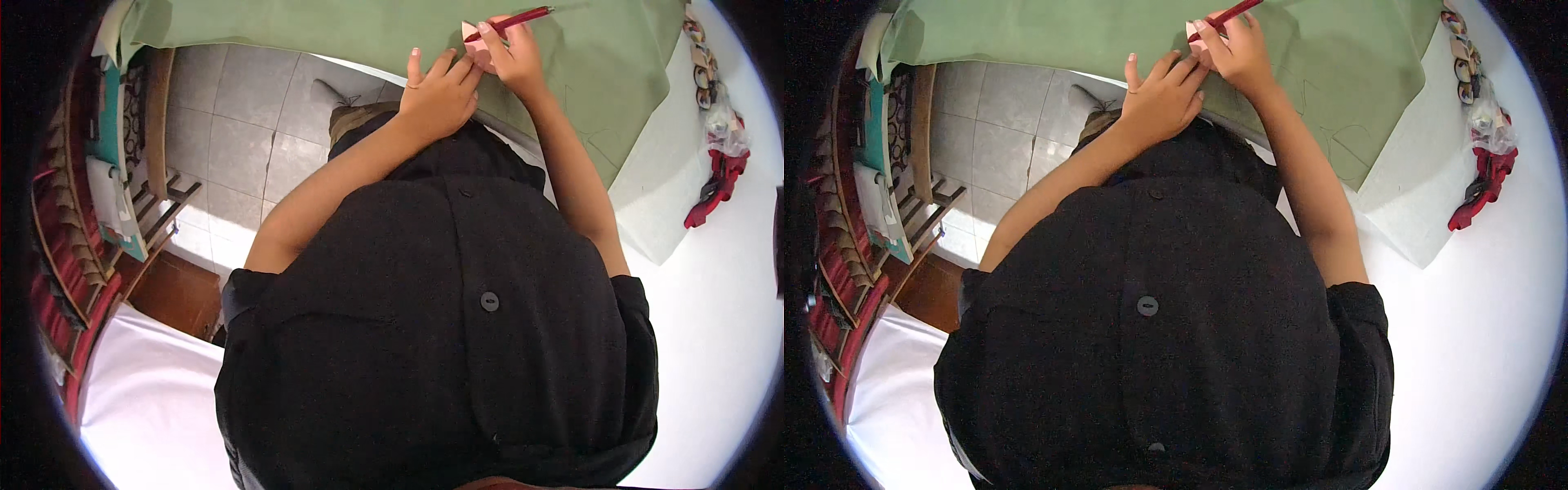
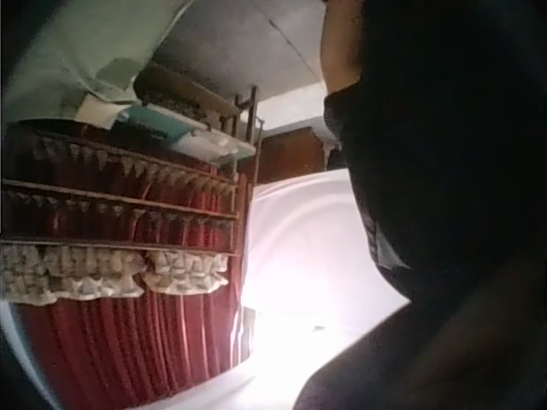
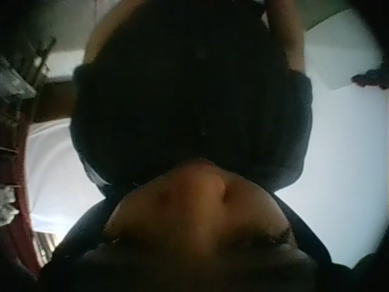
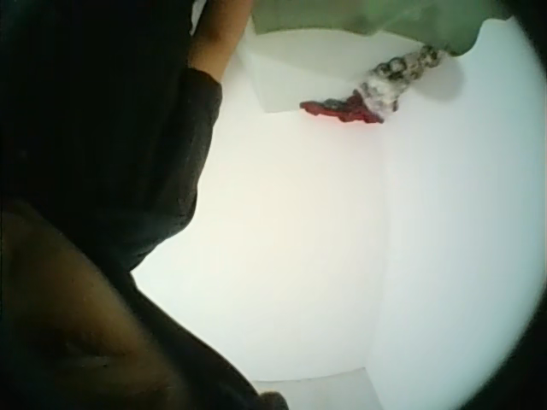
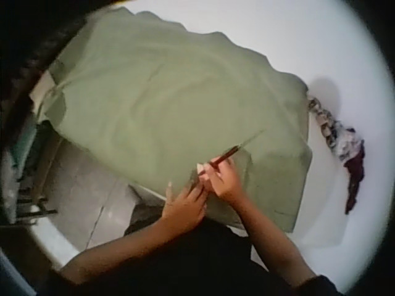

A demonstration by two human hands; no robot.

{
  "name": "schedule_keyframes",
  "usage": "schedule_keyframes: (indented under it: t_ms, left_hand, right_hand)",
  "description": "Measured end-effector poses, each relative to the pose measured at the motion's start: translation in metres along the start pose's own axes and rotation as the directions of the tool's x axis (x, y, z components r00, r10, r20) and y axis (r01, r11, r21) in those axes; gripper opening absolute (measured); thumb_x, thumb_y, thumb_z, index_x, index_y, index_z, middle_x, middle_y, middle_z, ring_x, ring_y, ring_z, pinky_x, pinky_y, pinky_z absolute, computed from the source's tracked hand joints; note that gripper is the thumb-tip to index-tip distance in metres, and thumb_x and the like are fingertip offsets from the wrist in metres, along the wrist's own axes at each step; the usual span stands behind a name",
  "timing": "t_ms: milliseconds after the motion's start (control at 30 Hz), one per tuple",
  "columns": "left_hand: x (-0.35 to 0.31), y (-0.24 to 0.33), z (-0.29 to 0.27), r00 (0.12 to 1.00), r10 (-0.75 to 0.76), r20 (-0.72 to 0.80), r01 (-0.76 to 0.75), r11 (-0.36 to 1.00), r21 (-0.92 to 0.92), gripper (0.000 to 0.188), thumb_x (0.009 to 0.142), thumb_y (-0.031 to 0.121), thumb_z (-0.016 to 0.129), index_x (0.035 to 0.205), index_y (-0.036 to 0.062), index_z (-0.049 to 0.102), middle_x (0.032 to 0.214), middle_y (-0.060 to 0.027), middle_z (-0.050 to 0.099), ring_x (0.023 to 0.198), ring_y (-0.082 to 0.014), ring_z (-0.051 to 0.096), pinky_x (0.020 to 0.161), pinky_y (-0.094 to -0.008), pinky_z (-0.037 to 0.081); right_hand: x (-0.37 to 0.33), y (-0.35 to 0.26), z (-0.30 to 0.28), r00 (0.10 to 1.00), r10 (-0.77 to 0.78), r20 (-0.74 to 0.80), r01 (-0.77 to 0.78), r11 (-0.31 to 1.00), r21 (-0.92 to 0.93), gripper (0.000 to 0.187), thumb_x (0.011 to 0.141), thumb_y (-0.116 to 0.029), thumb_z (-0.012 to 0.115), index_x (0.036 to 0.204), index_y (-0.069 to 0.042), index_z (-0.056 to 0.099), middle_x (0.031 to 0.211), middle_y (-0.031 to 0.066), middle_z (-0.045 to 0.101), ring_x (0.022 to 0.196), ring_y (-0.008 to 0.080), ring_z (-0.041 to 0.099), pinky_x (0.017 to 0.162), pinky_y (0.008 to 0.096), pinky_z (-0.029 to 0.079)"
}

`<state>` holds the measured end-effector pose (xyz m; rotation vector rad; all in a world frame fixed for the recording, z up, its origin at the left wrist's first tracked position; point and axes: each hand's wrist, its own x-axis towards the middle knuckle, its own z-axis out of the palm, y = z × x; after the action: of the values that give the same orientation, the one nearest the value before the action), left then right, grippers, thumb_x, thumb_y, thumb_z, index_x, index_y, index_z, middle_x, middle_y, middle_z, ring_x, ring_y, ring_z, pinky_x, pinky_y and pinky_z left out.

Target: The person uses a pink curved template and a red pen to trace curved lines onto a large piece of green fabric laid out on a white table. The person repeatedly repositions the template to draw multiple arcs across the fabric surface.

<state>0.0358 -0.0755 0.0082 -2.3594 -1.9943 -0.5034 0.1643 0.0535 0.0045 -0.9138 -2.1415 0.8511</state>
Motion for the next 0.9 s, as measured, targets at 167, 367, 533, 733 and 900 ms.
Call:
schedule_keyframes:
  t_ms: [167,367,533,733,900]
  left_hand:
    - [0.002,-0.004,-0.001,1.0,0.016,0.013,-0.015,0.998,-0.063,0.04,0.084,0.03,0.057,0.122,0.0186,0.059,0.122,0.0036,0.055,0.114,-0.0169,0.051,0.092,-0.0674,0.028]
    - [0.009,-0.015,-0.005,0.999,0.03,0.021,-0.025,0.98,-0.196,0.032,0.082,0.022,0.059,0.115,0.0194,0.062,0.116,0.007,0.059,0.109,-0.015,0.054,0.09,-0.0638,0.031]
    - [0.016,-0.022,-0.003,0.998,0.026,0.056,-0.011,0.967,-0.256,0.028,0.083,0.022,0.059,0.111,0.0213,0.065,0.108,0.0066,0.063,0.105,-0.0137,0.056,0.091,-0.0624,0.031]
    - [0.036,-0.04,-0.011,1.0,0.014,0.009,-0.01,0.927,-0.374,0.025,0.084,0.021,0.057,0.107,0.0212,0.068,0.108,0.0038,0.065,0.102,-0.0165,0.06,0.097,-0.0587,0.03]
    - [0.053,-0.071,0.001,0.996,-0.058,-0.067,0.029,0.924,-0.383,0.024,0.086,0.027,0.06,0.109,0.023,0.069,0.112,0.0022,0.064,0.108,-0.0188,0.058,0.101,-0.0574,0.029]
  right_hand:
    - [-0.002,-0.006,-0.003,0.996,-0.086,-0.031,0.083,0.992,-0.093,0.02,0.09,-0.02,0.062,0.099,-0.002,0.061,0.091,0.0113,0.067,0.086,0.0271,0.063,0.083,0.0397,0.045]
    - [-0.005,-0.011,-0.024,0.932,0.254,-0.257,-0.177,0.941,0.29,0.02,0.096,-0.019,0.055,0.105,-0.002,0.059,0.096,0.0107,0.068,0.089,0.0182,0.062,0.085,0.0328,0.044]
    - [-0.044,0.019,-0.046,0.926,0.183,-0.329,-0.152,0.981,0.12,0.016,0.098,-0.018,0.051,0.104,-0.005,0.06,0.094,0.0063,0.067,0.088,0.0177,0.058,0.085,0.0311,0.043]
    - [-0.075,0.03,-0.047,0.896,0.225,-0.383,-0.26,0.965,-0.041,0.012,0.091,-0.018,0.059,0.1,-0.01,0.061,0.094,0.0043,0.066,0.089,0.0222,0.059,0.095,0.0365,0.037]
    - [-0.083,0.012,-0.039,0.895,0.236,-0.378,-0.302,0.945,-0.126,0.019,0.086,-0.02,0.065,0.102,-0.012,0.059,0.099,0.0009,0.068,0.095,0.0227,0.062,0.104,0.0496,0.028]
